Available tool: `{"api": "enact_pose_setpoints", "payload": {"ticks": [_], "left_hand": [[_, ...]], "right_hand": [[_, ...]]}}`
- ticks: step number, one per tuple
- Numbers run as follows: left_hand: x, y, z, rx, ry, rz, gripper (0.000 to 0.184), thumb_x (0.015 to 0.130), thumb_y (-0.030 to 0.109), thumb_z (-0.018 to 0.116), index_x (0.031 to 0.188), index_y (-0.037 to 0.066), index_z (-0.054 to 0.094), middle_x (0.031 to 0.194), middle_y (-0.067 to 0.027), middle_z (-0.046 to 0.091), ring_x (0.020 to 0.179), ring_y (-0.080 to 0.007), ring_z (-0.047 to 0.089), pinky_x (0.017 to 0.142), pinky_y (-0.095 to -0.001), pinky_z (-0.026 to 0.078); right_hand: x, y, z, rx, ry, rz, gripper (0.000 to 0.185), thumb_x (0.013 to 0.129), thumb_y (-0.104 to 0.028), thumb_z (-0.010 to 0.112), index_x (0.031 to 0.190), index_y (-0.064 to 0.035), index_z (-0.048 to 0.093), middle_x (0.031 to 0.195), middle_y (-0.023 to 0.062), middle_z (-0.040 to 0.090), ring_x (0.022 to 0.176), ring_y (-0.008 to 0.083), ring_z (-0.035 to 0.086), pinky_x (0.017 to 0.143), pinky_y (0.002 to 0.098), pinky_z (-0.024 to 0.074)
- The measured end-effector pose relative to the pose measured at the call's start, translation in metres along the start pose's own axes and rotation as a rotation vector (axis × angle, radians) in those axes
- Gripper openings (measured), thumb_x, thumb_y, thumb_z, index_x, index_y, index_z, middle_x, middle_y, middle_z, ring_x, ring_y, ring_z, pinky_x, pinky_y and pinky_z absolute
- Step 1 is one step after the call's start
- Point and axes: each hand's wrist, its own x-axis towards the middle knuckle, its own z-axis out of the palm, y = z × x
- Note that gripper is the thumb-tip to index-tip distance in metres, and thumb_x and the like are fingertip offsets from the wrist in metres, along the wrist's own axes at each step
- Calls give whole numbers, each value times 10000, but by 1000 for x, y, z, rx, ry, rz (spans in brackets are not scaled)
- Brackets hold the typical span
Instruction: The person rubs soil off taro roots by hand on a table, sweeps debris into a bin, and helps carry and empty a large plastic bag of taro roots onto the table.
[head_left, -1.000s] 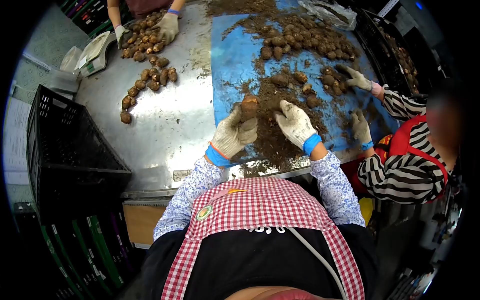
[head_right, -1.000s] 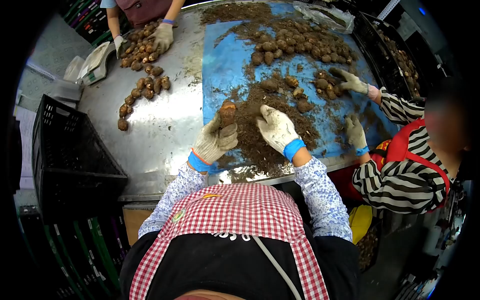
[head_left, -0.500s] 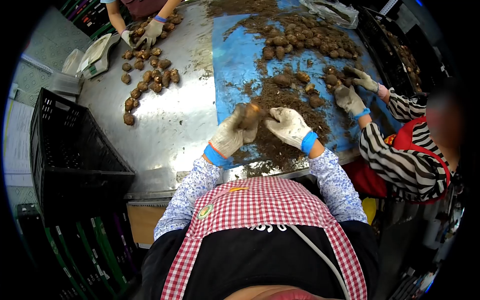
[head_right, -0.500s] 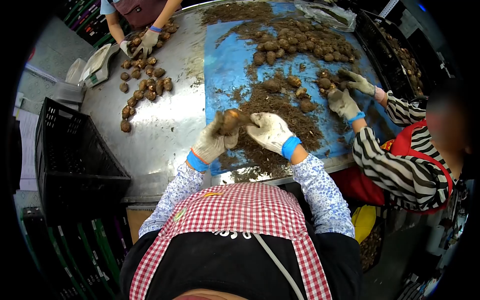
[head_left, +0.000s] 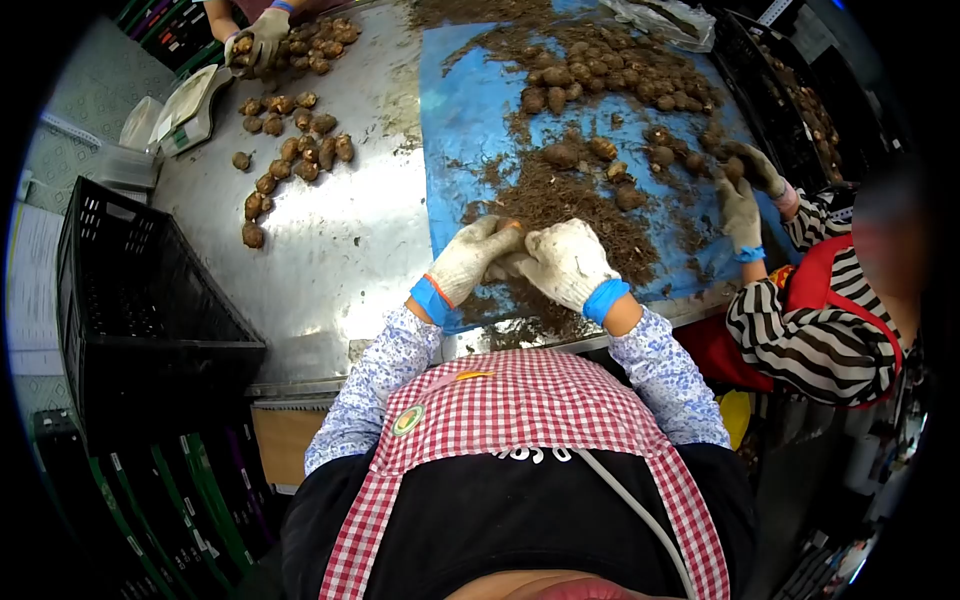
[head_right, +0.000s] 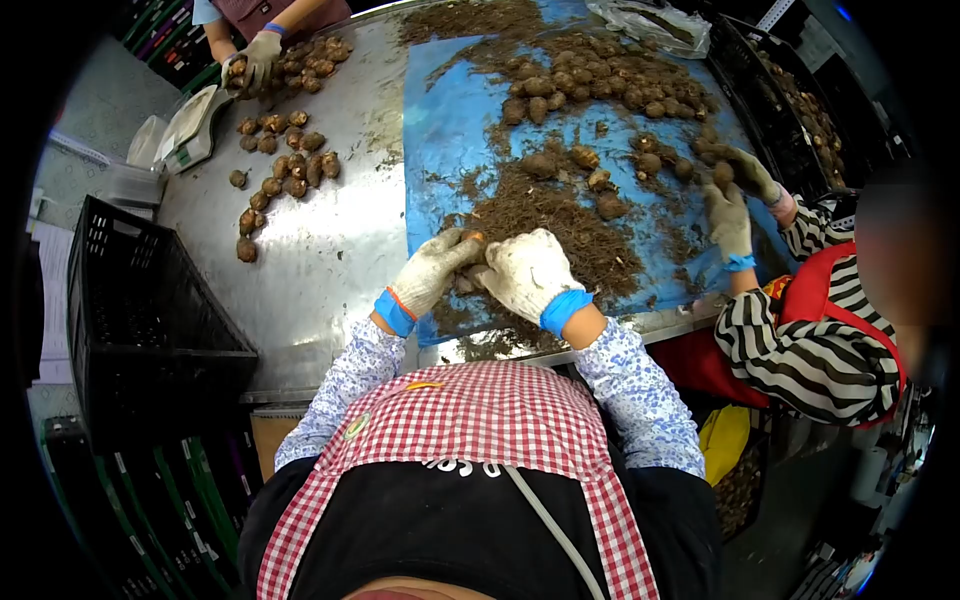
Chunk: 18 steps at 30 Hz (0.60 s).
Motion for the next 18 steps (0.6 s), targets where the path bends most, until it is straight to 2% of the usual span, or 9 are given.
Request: {"api": "enact_pose_setpoints", "payload": {"ticks": [2, 3, 5, 6, 7, 9, 12, 15, 18], "left_hand": [[-1, 0, 1, -168, 20, 62, 403, 944, 293, 572, 1166, -41, 546, 997, -137, 642, 808, -186, 632, 681, -281, 523], [-1, -3, -1, -385, 4, 36, 390, 959, 280, 544, 1178, -42, 532, 1033, -153, 622, 858, -217, 619, 717, -321, 519], [4, -13, -7, -822, -29, -14, 365, 988, 253, 489, 1200, -44, 504, 1106, -184, 582, 958, -279, 592, 788, -401, 513], [5, -14, -9, -957, -2, -91, 348, 988, 239, 474, 1197, -38, 507, 1176, -222, 545, 1037, -360, 567, 874, -480, 495], [10, -20, -14, -970, -28, -76, 338, 980, 231, 498, 1191, -31, 520, 1152, -217, 563, 1026, -346, 577, 854, -459, 500], [16, -45, -26, -996, -72, -66, 320, 962, 216, 544, 1181, -18, 548, 1105, -208, 598, 1004, -317, 598, 814, -419, 510], [27, -68, -33, -1038, -199, -8, 349, 983, 215, 487, 1232, -29, 495, 1276, -232, 500, 1098, -365, 549, 856, -464, 487], [8, -30, 2, -827, 44, 9, 377, 979, 213, 500, 1274, -21, 478, 1240, -196, 533, 1046, -285, 564, 783, -398, 478], [-6, -10, -2, -385, -24, 99, 409, 958, 159, 537, 1322, -3, 446, 1126, -156, 602, 1022, -237, 590, 766, -331, 502]], "right_hand": [[2, -7, -3, -46, -11, -12, 301, 878, -312, 511, 820, -67, 674, 742, 131, 671, 759, 296, 663, 787, 429, 491], [6, -4, -14, 8, -178, 138, 297, 889, -299, 490, 807, -85, 679, 695, 119, 664, 678, 279, 661, 734, 431, 513], [10, 31, 7, -93, 15, 266, 290, 892, -286, 491, 773, -99, 678, 650, 118, 649, 617, 272, 650, 678, 418, 527], [7, 49, 21, -74, 84, 319, 263, 887, -278, 505, 811, -79, 658, 726, 135, 665, 682, 271, 664, 691, 389, 533], [2, 57, 27, -148, 143, 276, 221, 886, -240, 519, 888, -55, 639, 824, 150, 675, 759, 287, 668, 694, 386, 532], [-7, 46, 17, 60, 206, 155, 219, 887, -238, 548, 965, -48, 624, 914, 165, 674, 831, 315, 660, 714, 406, 527], [-10, 18, -6, 266, 211, 90, 264, 881, -303, 594, 969, -55, 618, 877, 167, 656, 808, 338, 645, 739, 415, 513], [-4, 11, 5, -76, 449, -31, 242, 840, -261, 645, 918, -34, 615, 796, 175, 624, 773, 342, 623, 722, 407, 495], [1, 9, 1, 7, 148, -68, 218, 865, -271, 627, 879, -54, 612, 859, 151, 631, 800, 283, 628, 735, 392, 489]]}}
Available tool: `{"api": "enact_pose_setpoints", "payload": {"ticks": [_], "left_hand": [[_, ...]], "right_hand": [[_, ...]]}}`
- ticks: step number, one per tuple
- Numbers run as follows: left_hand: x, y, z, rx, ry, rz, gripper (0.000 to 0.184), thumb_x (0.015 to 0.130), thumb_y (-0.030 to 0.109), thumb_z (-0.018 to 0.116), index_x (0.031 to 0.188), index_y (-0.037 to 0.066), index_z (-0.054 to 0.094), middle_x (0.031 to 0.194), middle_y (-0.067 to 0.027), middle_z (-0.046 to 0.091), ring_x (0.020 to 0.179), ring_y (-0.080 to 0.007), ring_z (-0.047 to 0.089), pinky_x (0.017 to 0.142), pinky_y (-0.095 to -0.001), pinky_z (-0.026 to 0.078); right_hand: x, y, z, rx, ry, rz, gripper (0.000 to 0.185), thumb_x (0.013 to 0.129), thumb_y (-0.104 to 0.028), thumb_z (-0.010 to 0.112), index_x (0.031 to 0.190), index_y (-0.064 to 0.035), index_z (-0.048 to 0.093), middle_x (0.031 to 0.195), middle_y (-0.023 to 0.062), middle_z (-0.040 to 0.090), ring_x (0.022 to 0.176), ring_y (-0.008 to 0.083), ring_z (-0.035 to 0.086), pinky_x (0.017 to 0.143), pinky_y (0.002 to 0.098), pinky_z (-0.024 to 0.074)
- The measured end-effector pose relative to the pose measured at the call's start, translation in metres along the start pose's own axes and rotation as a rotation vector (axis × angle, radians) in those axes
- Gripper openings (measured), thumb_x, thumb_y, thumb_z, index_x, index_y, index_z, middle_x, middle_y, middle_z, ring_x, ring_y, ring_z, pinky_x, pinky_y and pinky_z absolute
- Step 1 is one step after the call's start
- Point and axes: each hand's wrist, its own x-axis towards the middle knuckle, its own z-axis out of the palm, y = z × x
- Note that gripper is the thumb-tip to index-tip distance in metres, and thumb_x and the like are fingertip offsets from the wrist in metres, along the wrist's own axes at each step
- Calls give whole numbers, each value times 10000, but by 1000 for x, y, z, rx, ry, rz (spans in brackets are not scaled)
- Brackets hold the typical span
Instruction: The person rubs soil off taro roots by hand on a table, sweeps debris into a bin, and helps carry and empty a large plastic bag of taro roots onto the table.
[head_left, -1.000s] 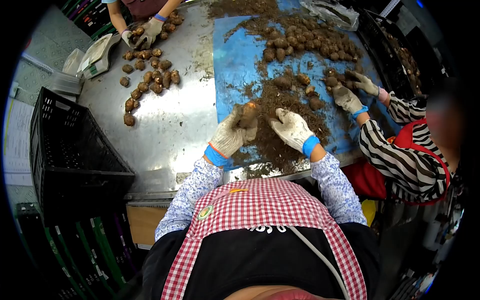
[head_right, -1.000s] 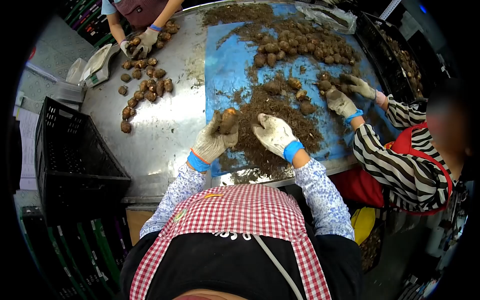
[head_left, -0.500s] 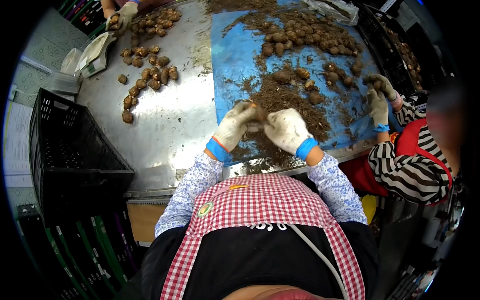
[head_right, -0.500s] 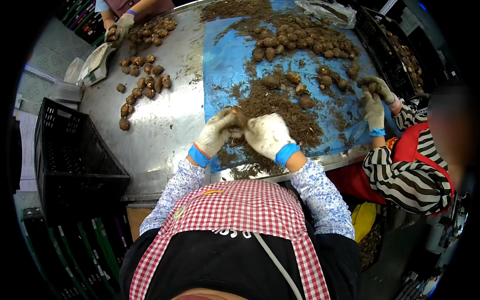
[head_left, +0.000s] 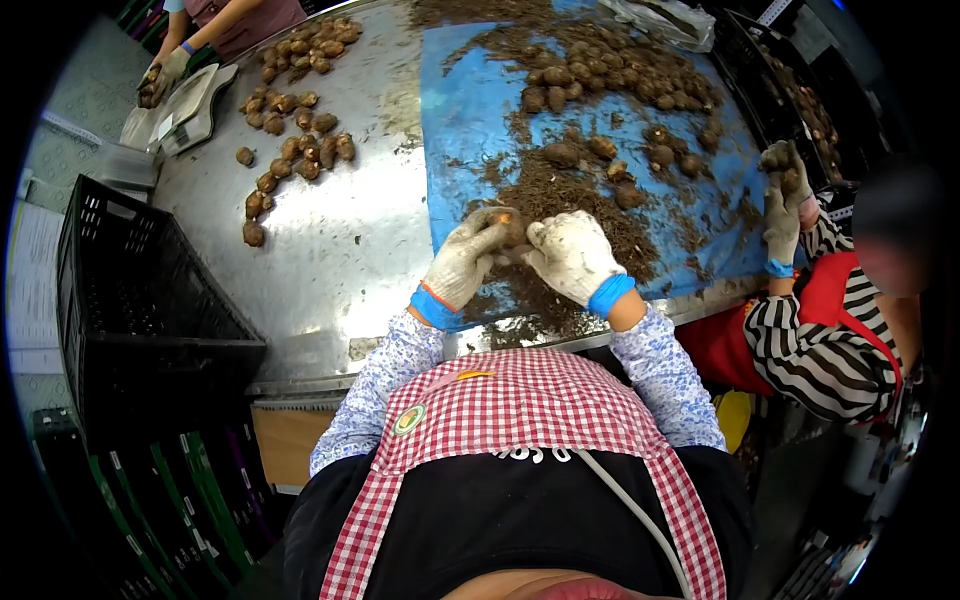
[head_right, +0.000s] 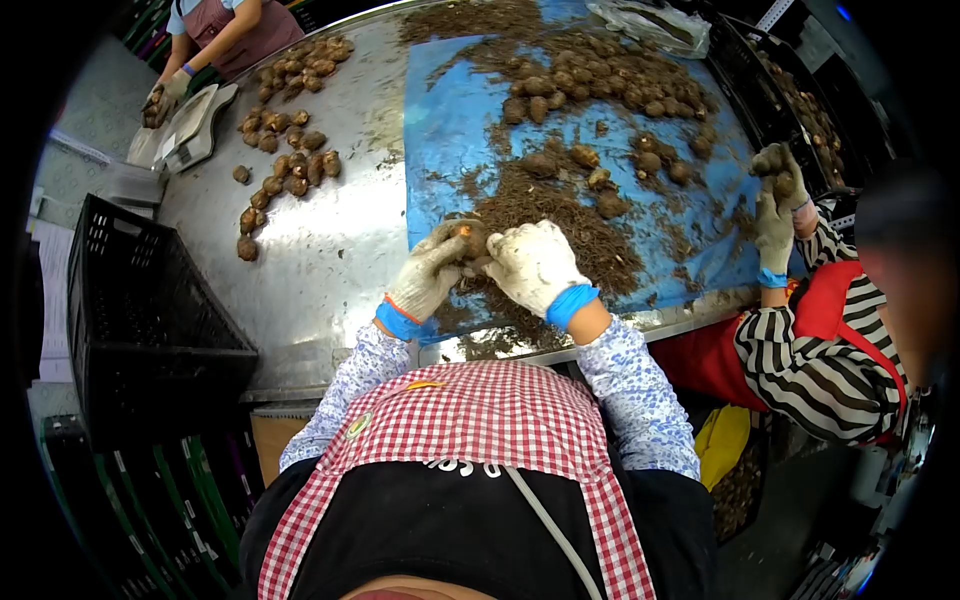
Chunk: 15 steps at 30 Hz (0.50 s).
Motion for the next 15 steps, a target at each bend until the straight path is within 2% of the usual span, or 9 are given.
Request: {"api": "enact_pose_setpoints", "payload": {"ticks": [1, 2, 3, 4, 6, 9, 10, 13, 15], "left_hand": [[-4, 3, -2, -96, -45, 26, 414, 958, 147, 531, 1331, -6, 437, 1135, -156, 600, 1021, -230, 593, 772, -322, 505], [-6, 6, -5, -191, -92, 54, 419, 958, 135, 524, 1339, -8, 427, 1144, -157, 598, 1019, -223, 596, 777, -314, 507], [-9, 8, -7, -287, -137, 80, 425, 958, 123, 518, 1348, -11, 418, 1153, -157, 595, 1018, -216, 600, 783, -306, 510], [-11, 15, -7, -293, -199, 104, 447, 954, 103, 514, 1366, -27, 401, 1182, -167, 582, 1001, -193, 607, 779, -274, 517], [-13, 15, -14, -228, -203, 122, 470, 949, 102, 520, 1378, -33, 386, 1183, -166, 578, 1011, -186, 605, 775, -262, 521], [-16, 20, -7, -57, -135, 148, 525, 936, 122, 553, 1402, -31, 363, 1193, -162, 568, 992, -169, 606, 789, -260, 528], [-17, 23, -3, 37, -108, 158, 530, 935, 129, 556, 1403, -29, 363, 1202, -159, 565, 992, -167, 605, 794, -260, 526], [-18, 28, 7, 328, -37, 175, 551, 932, 179, 566, 1406, -17, 367, 1265, -167, 531, 1099, -205, 558, 897, -316, 495], [-18, 28, 9, 470, -2, 202, 567, 923, 203, 579, 1406, -12, 373, 1305, -174, 510, 1162, -229, 532, 958, -347, 472]], "right_hand": [[2, -2, -5, 67, -100, -16, 204, 870, -261, 624, 873, -57, 610, 884, 149, 631, 811, 267, 631, 729, 386, 491], [4, -9, -23, 515, -349, 259, 171, 892, -218, 603, 869, -50, 581, 898, 135, 627, 833, 231, 632, 738, 373, 500], [1, 15, 18, 653, -262, 291, 389, 927, -275, 576, 1229, -30, 556, 1132, 192, 636, 1013, 312, 620, 851, 357, 495], [3, 11, 22, 883, -89, 345, 431, 932, -273, 562, 1283, -26, 515, 1191, 211, 603, 1058, 315, 606, 888, 345, 488], [3, 21, 5, 376, -141, 522, 434, 941, -244, 526, 1312, -19, 502, 1279, 223, 556, 1153, 307, 566, 945, 329, 473], [-3, 11, -3, 457, -33, 390, 387, 941, -235, 520, 1254, -9, 546, 1228, 208, 593, 1122, 302, 587, 926, 340, 479], [-4, 2, 5, 457, 274, 187, 333, 925, -234, 556, 1158, 3, 586, 1053, 195, 655, 971, 321, 637, 839, 361, 503], [2, -8, -15, 809, 87, 248, 320, 904, -236, 594, 1117, 2, 591, 1089, 193, 633, 1015, 302, 619, 865, 369, 496], [9, -4, 5, 492, 187, 106, 324, 863, -196, 642, 1123, -10, 586, 1131, 173, 601, 1032, 274, 601, 855, 341, 502]]}}
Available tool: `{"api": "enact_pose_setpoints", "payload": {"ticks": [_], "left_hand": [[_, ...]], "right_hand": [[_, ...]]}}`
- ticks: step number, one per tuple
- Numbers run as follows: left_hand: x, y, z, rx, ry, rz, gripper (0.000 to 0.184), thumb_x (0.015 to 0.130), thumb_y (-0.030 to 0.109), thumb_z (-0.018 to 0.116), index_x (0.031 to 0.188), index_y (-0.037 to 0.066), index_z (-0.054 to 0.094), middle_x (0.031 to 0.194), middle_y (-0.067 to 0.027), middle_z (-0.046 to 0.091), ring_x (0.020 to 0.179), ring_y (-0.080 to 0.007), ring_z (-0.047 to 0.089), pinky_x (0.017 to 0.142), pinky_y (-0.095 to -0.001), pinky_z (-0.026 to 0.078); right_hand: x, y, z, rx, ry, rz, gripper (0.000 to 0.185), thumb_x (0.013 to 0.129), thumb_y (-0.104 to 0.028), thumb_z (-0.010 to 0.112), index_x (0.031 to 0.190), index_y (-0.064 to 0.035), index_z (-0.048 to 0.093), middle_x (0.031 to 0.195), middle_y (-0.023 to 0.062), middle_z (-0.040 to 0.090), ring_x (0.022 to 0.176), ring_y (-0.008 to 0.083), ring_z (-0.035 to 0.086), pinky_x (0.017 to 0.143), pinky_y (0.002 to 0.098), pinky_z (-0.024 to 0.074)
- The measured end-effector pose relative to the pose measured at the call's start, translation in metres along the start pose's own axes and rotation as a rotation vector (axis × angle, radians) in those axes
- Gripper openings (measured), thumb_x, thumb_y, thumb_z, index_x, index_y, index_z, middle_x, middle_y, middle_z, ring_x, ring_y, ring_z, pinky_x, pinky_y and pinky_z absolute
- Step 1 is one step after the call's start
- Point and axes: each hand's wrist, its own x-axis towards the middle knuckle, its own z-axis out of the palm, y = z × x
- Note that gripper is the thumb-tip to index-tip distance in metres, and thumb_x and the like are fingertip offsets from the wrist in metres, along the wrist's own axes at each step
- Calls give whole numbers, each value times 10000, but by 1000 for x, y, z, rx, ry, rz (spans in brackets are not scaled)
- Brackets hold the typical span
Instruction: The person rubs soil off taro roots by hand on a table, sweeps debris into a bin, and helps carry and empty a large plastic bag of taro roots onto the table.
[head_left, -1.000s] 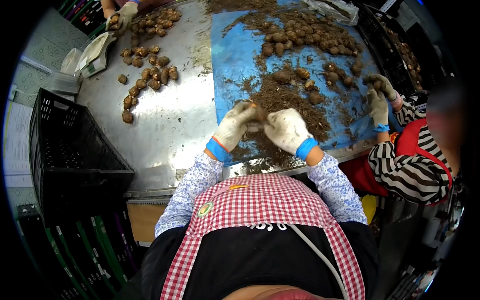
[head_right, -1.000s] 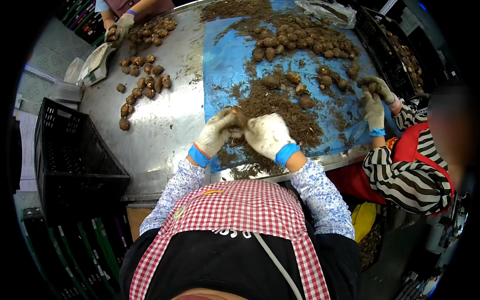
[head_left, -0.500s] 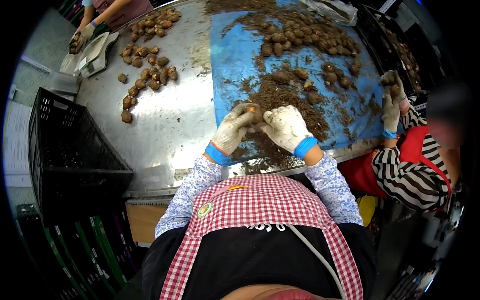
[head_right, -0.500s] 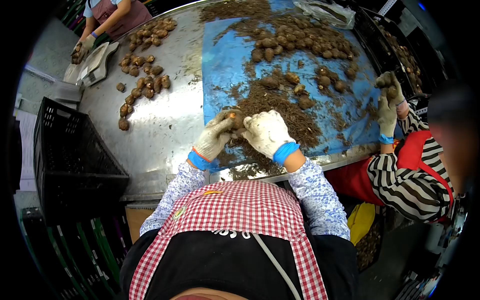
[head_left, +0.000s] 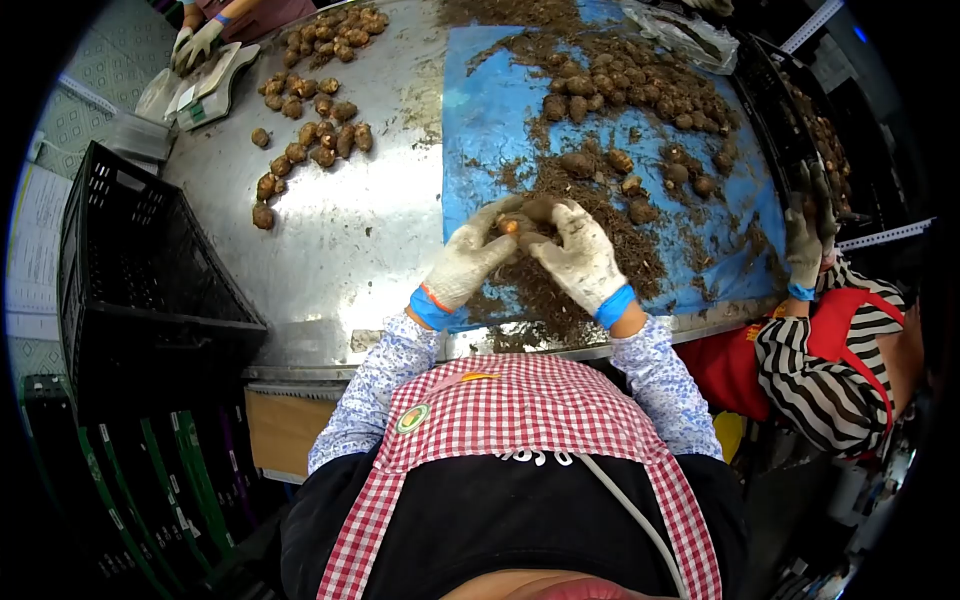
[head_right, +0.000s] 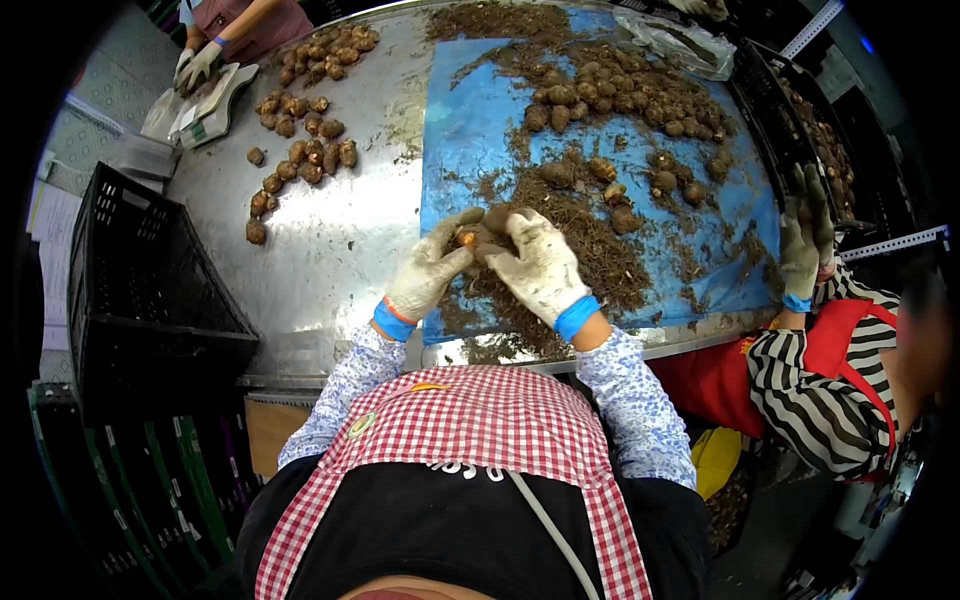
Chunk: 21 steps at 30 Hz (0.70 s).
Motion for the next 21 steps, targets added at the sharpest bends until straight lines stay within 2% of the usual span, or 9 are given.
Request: {"api": "enact_pose_setpoints", "payload": {"ticks": [2, 5, 9, 13, 16, 17, 18, 20, 21], "left_hand": [[3, -1, -1, 92, 22, 42, 584, 906, 209, 596, 1402, -13, 383, 1331, -178, 498, 1180, -238, 525, 982, -352, 458], [6, 8, 0, 314, 85, 161, 591, 879, 183, 601, 1395, -19, 395, 1343, -192, 495, 1206, -252, 512, 1010, -363, 436], [-2, 24, 7, 261, 36, 57, 576, 864, 145, 579, 1392, -10, 410, 1348, -196, 500, 1227, -258, 498, 1036, -367, 410], [7, 16, 7, 309, 70, 92, 583, 855, 144, 587, 1393, 2, 414, 1356, -189, 499, 1242, -265, 494, 1046, -370, 401], [10, 11, 8, 264, 78, 105, 600, 843, 114, 610, 1392, -11, 401, 1333, -187, 504, 1228, -247, 493, 1028, -353, 408], [10, 11, 12, 267, 91, 127, 593, 844, 99, 607, 1387, -19, 401, 1311, -178, 511, 1199, -227, 502, 1002, -330, 425], [10, 10, 15, 270, 102, 150, 586, 844, 84, 604, 1383, -27, 402, 1288, -169, 517, 1169, -207, 512, 975, -308, 442], [11, -5, 17, 183, 112, 149, 589, 842, 80, 602, 1384, -24, 397, 1273, -166, 519, 1147, -206, 519, 962, -303, 448], [12, -10, 18, 137, 122, 149, 590, 841, 79, 600, 1384, -23, 394, 1266, -164, 520, 1136, -205, 523, 955, -300, 451]], "right_hand": [[1, -3, 11, 5, 197, -155, 330, 841, -199, 647, 1091, 4, 574, 1089, 172, 601, 985, 270, 610, 841, 310, 505], [3, -7, 25, 792, 206, 51, 381, 842, -211, 634, 1131, 25, 556, 1041, 174, 616, 940, 242, 617, 815, 308, 516], [16, 24, 3, 180, 31, 111, 448, 935, -183, 552, 1286, 75, 447, 965, 135, 656, 874, 158, 626, 717, 267, 530], [5, 50, 21, 486, 228, 144, 494, 961, -222, 552, 1305, 103, 410, 1046, 109, 640, 873, 154, 632, 717, 250, 537], [12, 67, 25, 1382, 39, 218, 406, 869, -171, 639, 1245, -33, 573, 1243, 161, 575, 991, 240, 636, 854, 359, 524], [17, -27, -25, 397, -117, 207, 421, 870, -43, 631, 1260, 35, 491, 1102, 98, 622, 920, 166, 628, 837, 268, 544], [10, -4, -4, 303, 52, -154, 388, 818, 20, 633, 1196, 9, 550, 1105, 96, 632, 914, 184, 633, 860, 293, 542], [8, -5, -4, 727, 11, 135, 337, 803, 29, 618, 1138, 7, 586, 1069, 92, 649, 923, 201, 639, 825, 300, 538], [9, -5, -7, 647, -1, 152, 316, 817, -7, 608, 1131, 15, 586, 1059, 114, 650, 930, 219, 640, 819, 312, 533]]}}
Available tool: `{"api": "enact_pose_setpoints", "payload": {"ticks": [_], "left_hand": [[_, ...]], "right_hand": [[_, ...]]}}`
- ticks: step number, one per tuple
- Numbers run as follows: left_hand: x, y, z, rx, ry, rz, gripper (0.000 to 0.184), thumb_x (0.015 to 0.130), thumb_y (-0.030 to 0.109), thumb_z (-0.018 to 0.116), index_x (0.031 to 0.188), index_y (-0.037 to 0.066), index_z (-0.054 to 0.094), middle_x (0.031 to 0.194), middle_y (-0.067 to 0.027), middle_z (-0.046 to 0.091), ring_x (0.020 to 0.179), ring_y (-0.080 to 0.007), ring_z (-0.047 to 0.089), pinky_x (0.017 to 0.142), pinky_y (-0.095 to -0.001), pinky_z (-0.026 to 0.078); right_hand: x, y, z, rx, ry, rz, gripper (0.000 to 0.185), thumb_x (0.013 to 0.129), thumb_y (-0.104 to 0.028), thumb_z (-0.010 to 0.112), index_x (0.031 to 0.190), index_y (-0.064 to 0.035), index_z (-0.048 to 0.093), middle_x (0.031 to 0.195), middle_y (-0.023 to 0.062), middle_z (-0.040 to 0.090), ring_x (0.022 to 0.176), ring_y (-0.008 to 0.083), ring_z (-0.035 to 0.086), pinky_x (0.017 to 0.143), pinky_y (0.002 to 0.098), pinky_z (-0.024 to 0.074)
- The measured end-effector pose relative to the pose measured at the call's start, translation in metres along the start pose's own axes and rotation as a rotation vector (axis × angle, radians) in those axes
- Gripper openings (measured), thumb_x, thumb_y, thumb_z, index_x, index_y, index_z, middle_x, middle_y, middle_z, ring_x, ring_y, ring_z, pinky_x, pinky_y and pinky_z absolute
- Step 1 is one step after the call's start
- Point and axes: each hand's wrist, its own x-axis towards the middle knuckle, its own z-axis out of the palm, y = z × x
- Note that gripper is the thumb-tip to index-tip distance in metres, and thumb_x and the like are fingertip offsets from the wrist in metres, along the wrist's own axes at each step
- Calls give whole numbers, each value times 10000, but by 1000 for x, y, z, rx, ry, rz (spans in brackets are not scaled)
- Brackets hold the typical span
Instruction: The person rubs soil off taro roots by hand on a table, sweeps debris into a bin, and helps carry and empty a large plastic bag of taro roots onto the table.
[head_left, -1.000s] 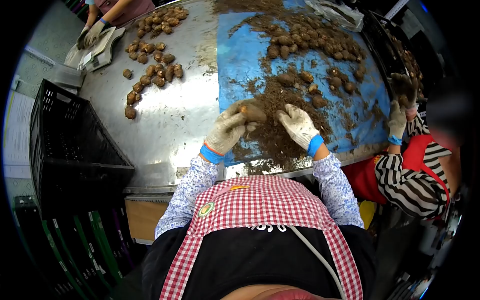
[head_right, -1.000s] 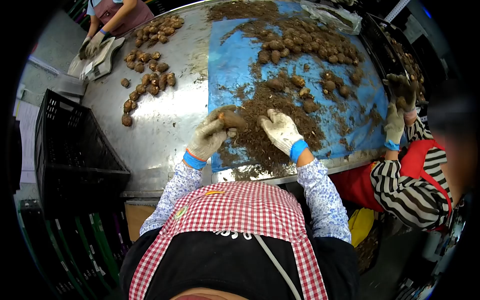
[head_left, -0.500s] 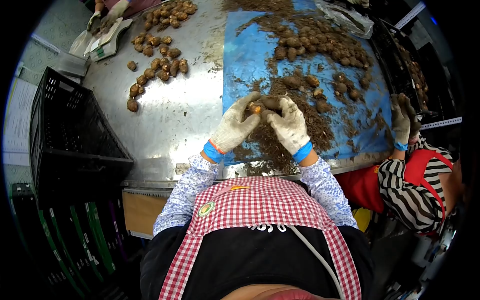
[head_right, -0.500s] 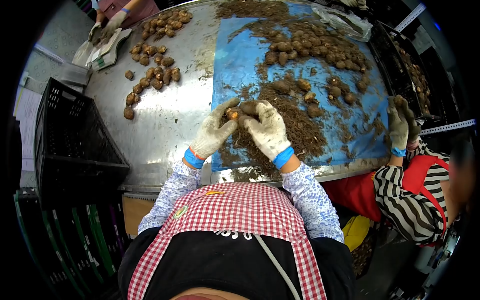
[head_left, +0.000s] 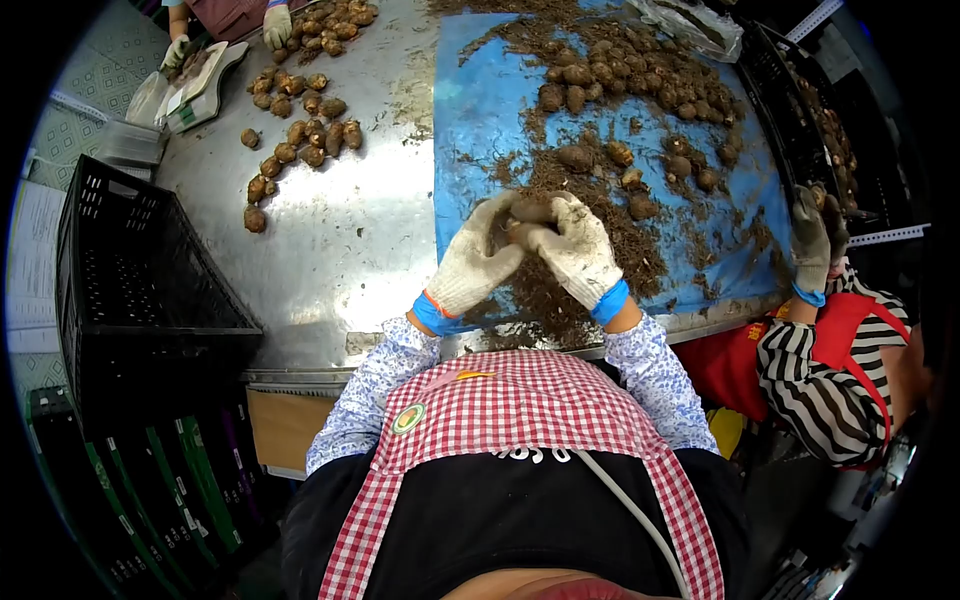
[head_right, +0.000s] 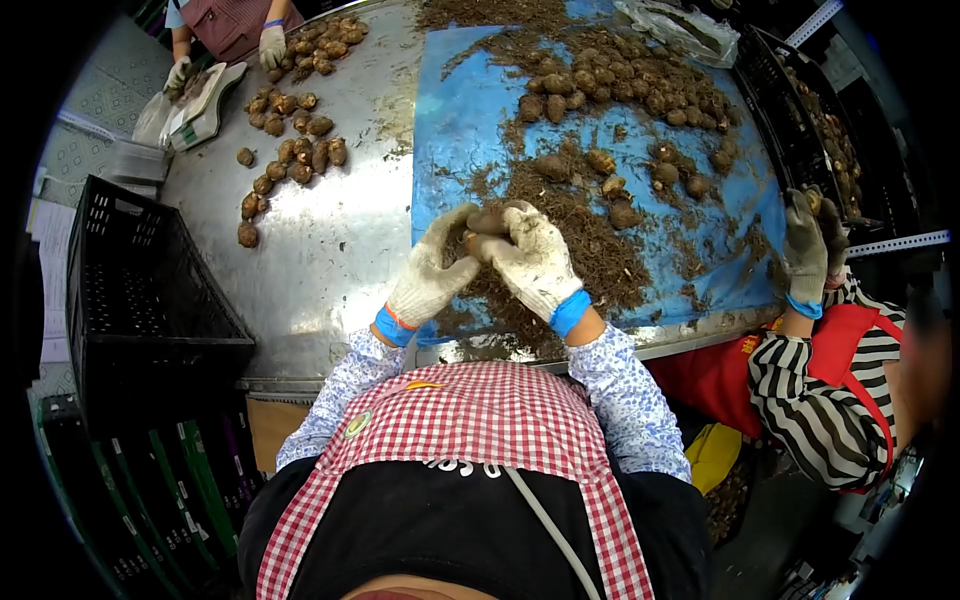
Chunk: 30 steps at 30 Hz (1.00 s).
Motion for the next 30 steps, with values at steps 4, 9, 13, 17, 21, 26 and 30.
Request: {"api": "enact_pose_setpoints", "payload": {"ticks": [4, 9, 13, 17, 21, 26, 30], "left_hand": [[-3, -4, -1, -55, -37, -101, 578, 840, 69, 594, 1376, -7, 394, 1231, -133, 533, 1092, -177, 539, 910, -276, 466], [-4, 2, -11, -474, 59, -189, 534, 851, 58, 578, 1358, 13, 415, 1218, -106, 541, 1069, -162, 552, 865, -277, 491], [-2, -11, -21, -416, 15, -184, 519, 876, 40, 541, 1373, 13, 393, 1232, -113, 527, 1066, -165, 553, 846, -280, 497], [2, -18, -19, -608, 6, -227, 531, 874, 48, 546, 1377, 2, 384, 1233, -122, 527, 1053, -172, 558, 833, -286, 494], [3, -10, -15, -541, 36, -240, 530, 869, 49, 555, 1371, -5, 393, 1201, -129, 545, 1042, -174, 562, 822, -283, 490], [6, 7, -21, -366, -26, -227, 537, 860, 91, 598, 1353, -19, 416, 1212, -135, 545, 1086, -183, 547, 885, -301, 472], [7, -2, -19, -127, 3, -99, 551, 850, 89, 621, 1350, -26, 418, 1226, -144, 545, 1103, -192, 547, 941, -310, 460]], "right_hand": [[6, 16, -8, -308, 42, 53, 319, 869, -166, 561, 1112, 39, 585, 1011, 190, 651, 939, 305, 636, 804, 374, 518], [18, 73, -24, -667, 122, 104, 425, 879, -284, 562, 1138, 52, 573, 1042, 238, 632, 932, 371, 622, 801, 413, 518], [3, 62, -15, -291, 222, -3, 375, 856, -199, 632, 1156, 21, 577, 1072, 212, 629, 957, 336, 623, 816, 368, 516], [10, 16, -11, -442, 24, -117, 299, 850, -173, 648, 1083, 8, 597, 1034, 183, 606, 975, 318, 597, 822, 363, 490], [6, 16, -1, -376, 36, 77, 242, 851, -188, 614, 1009, -5, 624, 918, 161, 632, 841, 313, 624, 754, 390, 506], [17, 59, -17, -204, 112, 141, 271, 866, -183, 618, 1058, 9, 601, 907, 136, 653, 799, 253, 634, 740, 349, 520], [17, 25, 1, -273, 8, -118, 316, 853, -193, 659, 1082, 17, 601, 984, 153, 633, 895, 273, 622, 791, 349, 515]]}}
